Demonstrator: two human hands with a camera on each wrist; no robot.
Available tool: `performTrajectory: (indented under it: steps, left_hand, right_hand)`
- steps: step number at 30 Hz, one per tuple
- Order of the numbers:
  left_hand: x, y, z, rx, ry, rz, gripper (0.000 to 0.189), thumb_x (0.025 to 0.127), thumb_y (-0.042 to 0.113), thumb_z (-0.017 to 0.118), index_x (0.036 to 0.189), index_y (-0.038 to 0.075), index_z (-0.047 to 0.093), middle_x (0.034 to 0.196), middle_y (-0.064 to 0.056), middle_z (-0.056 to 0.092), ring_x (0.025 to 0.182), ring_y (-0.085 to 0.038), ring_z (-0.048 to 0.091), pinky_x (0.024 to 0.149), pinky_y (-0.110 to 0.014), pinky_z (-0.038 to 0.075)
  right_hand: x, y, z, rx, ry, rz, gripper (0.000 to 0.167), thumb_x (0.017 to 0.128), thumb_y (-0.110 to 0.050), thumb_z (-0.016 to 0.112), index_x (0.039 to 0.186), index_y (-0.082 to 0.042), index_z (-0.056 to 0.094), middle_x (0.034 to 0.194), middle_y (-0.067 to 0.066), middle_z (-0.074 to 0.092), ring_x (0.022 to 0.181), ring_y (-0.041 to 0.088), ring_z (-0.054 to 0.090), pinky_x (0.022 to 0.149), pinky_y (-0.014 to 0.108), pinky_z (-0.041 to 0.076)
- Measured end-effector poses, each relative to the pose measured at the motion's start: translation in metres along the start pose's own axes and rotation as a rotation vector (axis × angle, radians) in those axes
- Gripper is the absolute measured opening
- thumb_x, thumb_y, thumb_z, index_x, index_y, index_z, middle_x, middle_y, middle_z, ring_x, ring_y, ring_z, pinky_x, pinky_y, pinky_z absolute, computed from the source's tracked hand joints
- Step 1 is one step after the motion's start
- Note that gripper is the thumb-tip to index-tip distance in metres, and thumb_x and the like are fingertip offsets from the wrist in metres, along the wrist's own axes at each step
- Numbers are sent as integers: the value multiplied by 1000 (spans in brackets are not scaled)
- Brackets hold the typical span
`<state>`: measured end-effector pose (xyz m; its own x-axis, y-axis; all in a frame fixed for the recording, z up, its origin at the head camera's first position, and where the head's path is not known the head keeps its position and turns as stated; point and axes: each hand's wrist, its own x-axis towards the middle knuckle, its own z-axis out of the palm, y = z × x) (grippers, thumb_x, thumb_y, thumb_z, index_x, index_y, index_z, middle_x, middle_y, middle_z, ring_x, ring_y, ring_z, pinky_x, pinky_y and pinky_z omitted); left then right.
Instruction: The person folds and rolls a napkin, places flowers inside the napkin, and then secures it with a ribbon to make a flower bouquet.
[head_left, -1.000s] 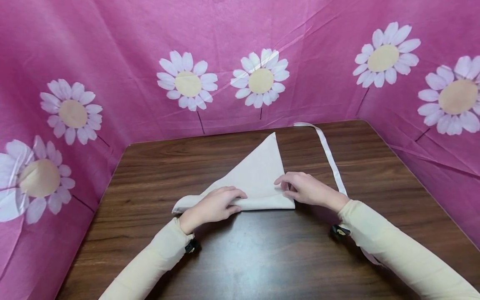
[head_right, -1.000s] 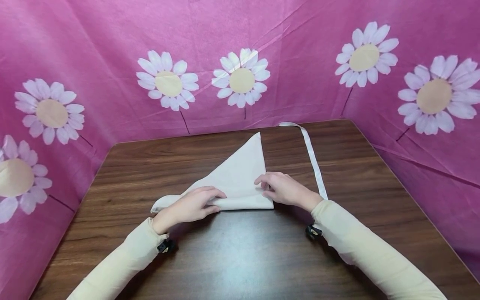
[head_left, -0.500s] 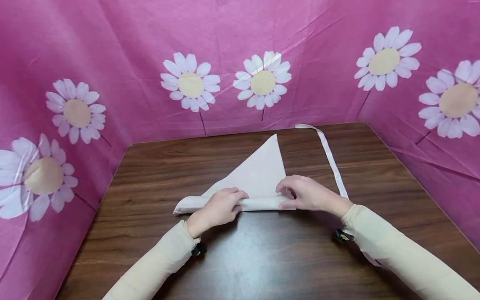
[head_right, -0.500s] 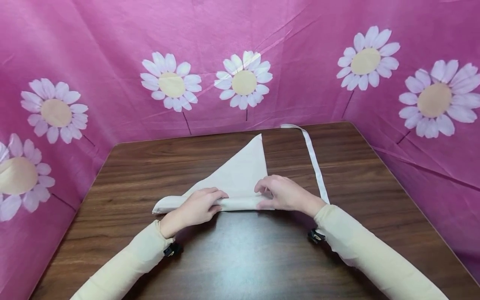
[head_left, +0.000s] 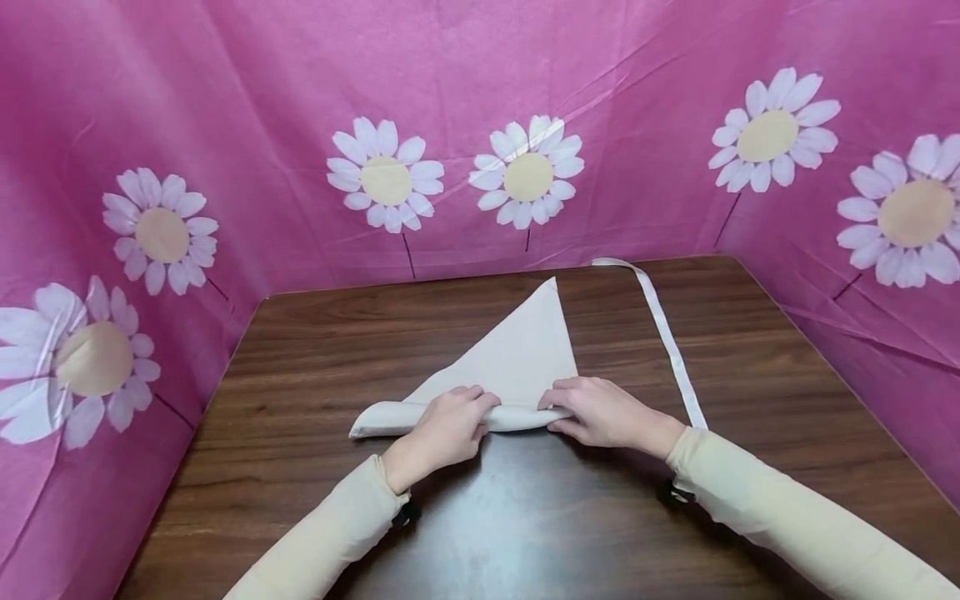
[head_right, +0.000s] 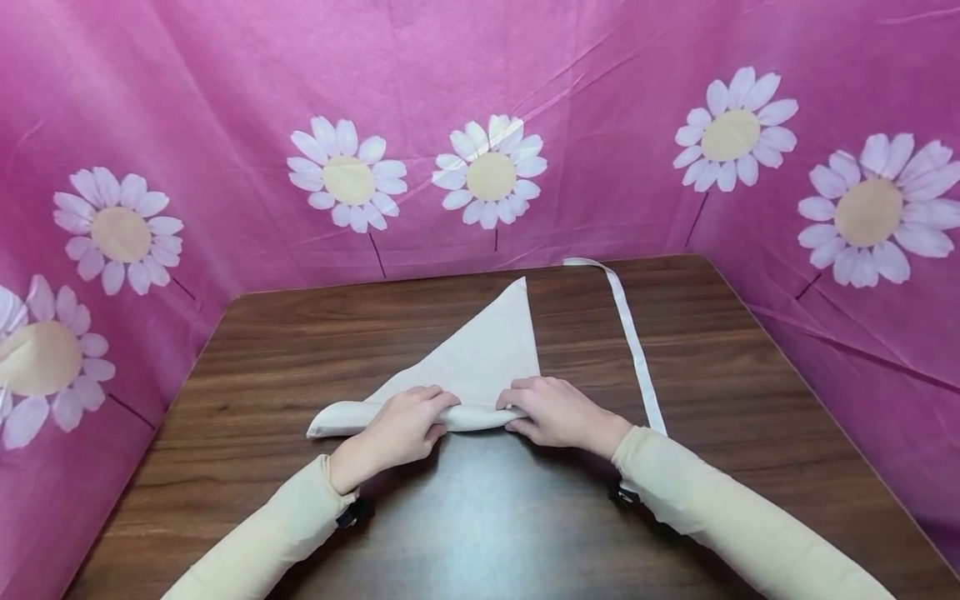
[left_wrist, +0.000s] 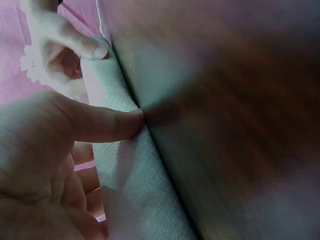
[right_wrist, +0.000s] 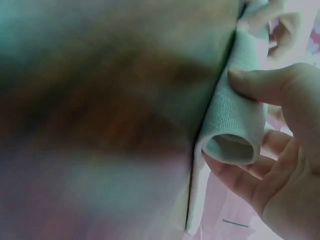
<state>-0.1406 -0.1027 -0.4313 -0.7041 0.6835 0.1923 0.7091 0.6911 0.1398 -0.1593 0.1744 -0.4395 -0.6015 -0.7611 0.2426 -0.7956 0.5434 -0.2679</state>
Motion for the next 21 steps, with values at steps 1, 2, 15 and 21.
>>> performTrajectory:
  steps: [1, 2, 15, 21]
  left_hand:
    - [-1, 0, -1, -4, -13, 0, 37, 81, 12, 81, 116, 12, 67, 102, -2, 67, 91, -24, 65, 75, -38, 54]
    - [-2, 0, -2, -8, -29, -4, 40, 82, 16, 82, 119, 12, 66, 104, -2, 67, 93, -24, 65, 77, -38, 54]
    - [-4, -2, -8, -60, -44, -26, 42, 84, 20, 83, 119, 13, 62, 95, -2, 66, 84, -23, 66, 73, -40, 52]
    - [-4, -3, -6, -68, -15, -28, 39, 87, 24, 80, 120, 14, 62, 95, 0, 66, 82, -21, 66, 71, -39, 52]
  right_hand:
    - [1, 1, -1, 23, -14, 17, 19, 86, -19, 82, 102, -20, 71, 92, -11, 62, 76, 4, 56, 68, 33, 52]
    - [2, 1, -3, 46, -26, 34, 18, 87, -20, 81, 102, -21, 71, 93, -12, 63, 77, 4, 56, 69, 32, 52]
    - [-2, 8, -2, 217, -30, 95, 31, 95, -22, 73, 124, -13, 67, 105, -6, 67, 88, 8, 59, 79, 34, 51]
    - [-4, 16, -8, 308, -15, 66, 37, 96, -10, 70, 131, -9, 60, 101, -2, 68, 87, 10, 61, 77, 34, 51]
